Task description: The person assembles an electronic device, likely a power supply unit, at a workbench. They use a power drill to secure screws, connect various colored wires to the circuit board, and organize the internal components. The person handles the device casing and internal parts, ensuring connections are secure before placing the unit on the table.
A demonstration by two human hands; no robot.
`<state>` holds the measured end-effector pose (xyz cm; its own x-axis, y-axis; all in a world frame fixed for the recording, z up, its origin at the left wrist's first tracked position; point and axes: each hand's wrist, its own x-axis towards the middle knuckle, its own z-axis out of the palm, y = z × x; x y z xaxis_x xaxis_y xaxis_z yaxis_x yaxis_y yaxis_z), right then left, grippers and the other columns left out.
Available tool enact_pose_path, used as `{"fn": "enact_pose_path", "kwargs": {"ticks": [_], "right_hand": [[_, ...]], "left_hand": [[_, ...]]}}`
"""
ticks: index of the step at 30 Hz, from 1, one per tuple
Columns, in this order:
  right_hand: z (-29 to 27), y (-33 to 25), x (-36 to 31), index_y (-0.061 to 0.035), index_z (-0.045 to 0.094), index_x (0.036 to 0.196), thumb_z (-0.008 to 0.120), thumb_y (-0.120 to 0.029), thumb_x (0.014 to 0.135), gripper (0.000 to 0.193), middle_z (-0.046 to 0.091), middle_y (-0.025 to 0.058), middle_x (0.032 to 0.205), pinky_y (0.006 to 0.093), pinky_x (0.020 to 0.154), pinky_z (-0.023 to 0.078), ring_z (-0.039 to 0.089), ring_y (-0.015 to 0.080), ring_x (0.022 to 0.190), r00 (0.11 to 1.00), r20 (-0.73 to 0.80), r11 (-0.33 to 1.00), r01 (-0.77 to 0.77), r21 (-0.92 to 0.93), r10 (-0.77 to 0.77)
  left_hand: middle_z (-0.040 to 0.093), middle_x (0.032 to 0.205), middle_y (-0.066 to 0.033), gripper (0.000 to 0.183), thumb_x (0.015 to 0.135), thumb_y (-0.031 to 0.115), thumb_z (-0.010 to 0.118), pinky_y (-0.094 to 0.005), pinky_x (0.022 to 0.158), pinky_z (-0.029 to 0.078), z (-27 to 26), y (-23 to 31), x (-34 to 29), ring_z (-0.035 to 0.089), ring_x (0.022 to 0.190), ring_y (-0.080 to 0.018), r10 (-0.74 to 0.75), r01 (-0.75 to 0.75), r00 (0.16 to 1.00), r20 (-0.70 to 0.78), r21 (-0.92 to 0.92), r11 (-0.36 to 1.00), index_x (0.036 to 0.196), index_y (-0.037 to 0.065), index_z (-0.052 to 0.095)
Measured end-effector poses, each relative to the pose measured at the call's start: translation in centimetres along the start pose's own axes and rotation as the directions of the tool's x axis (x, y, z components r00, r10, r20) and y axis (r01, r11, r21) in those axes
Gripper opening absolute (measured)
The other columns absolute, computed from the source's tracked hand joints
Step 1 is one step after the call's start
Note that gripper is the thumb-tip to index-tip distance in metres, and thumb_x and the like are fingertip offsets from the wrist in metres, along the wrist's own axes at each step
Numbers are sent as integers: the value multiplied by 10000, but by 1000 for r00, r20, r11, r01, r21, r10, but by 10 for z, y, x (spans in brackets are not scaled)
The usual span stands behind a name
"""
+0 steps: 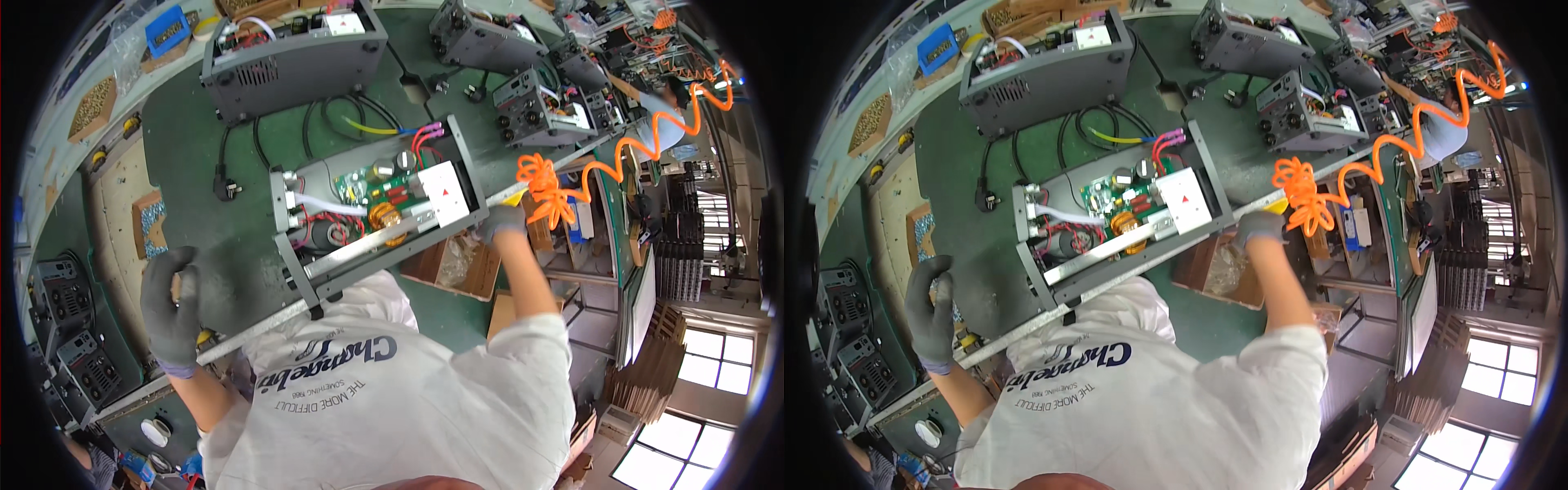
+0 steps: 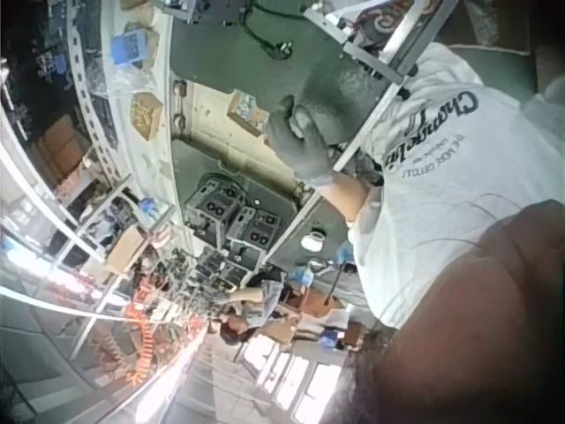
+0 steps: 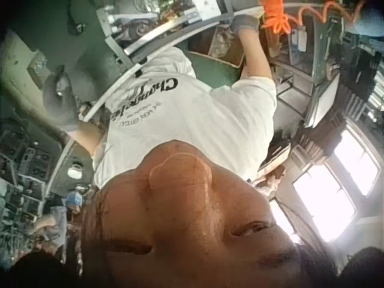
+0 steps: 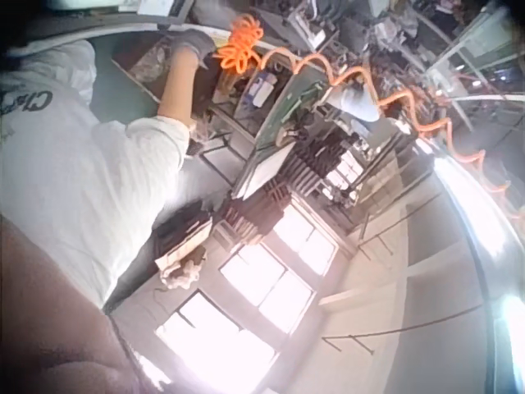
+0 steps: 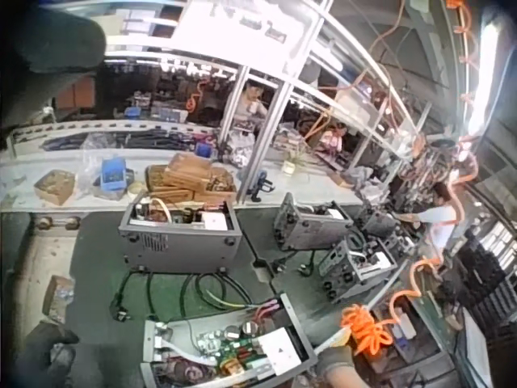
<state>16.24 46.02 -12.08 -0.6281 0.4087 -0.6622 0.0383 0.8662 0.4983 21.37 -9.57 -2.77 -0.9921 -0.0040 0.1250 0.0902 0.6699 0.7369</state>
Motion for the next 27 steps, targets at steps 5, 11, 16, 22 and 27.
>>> {"fn": "enact_pose_path", "kwargs": {"ticks": [5,11,16,22,27], "right_hand": [[-2,-86,-81,-122,706,1253,484,-369,944,453,674,135,1315,513,1030,490,636,352,1224,969,-78,956,244,164,-234],[37,-175,-93,-93,768,1110,554,-371,900,409,732,175,1132,432,919,549,698,331,1075,822,78,819,546,176,-564],[16,-197,-94,-97,778,1083,567,-308,868,368,733,178,1134,422,923,542,696,332,1073,696,81,695,718,-45,-713],[7,-221,-112,-44,712,1184,551,-284,862,433,675,224,1249,441,1020,491,643,367,1178,629,20,628,776,-58,-777],[8,-264,-129,-56,697,1256,472,-289,902,480,637,240,1322,449,1111,409,605,365,1256,688,230,679,723,-129,-689]], "left_hand": [[620,1200,-203,468,942,318,635,-408,953,477,43,-154,-67,608,1114,-338,-336,544,836,-434,571,615,1278,-8,612],[642,768,-127,210,893,172,687,-365,694,473,63,-168,-69,581,720,-187,-485,508,850,-206,80,857,920,-26,623],[597,707,-189,306,803,246,758,-424,625,451,54,-155,-61,565,635,-323,-471,503,857,-209,148,851,793,-10,590],[677,807,-224,369,811,376,753,-490,727,508,51,-147,-58,665,802,-407,-505,526,850,-149,221,821,835,20,660],[667,799,-230,399,823,400,732,-507,736,507,60,-148,-52,662,807,-418,-442,441,896,-40,187,878,854,8,663]]}}
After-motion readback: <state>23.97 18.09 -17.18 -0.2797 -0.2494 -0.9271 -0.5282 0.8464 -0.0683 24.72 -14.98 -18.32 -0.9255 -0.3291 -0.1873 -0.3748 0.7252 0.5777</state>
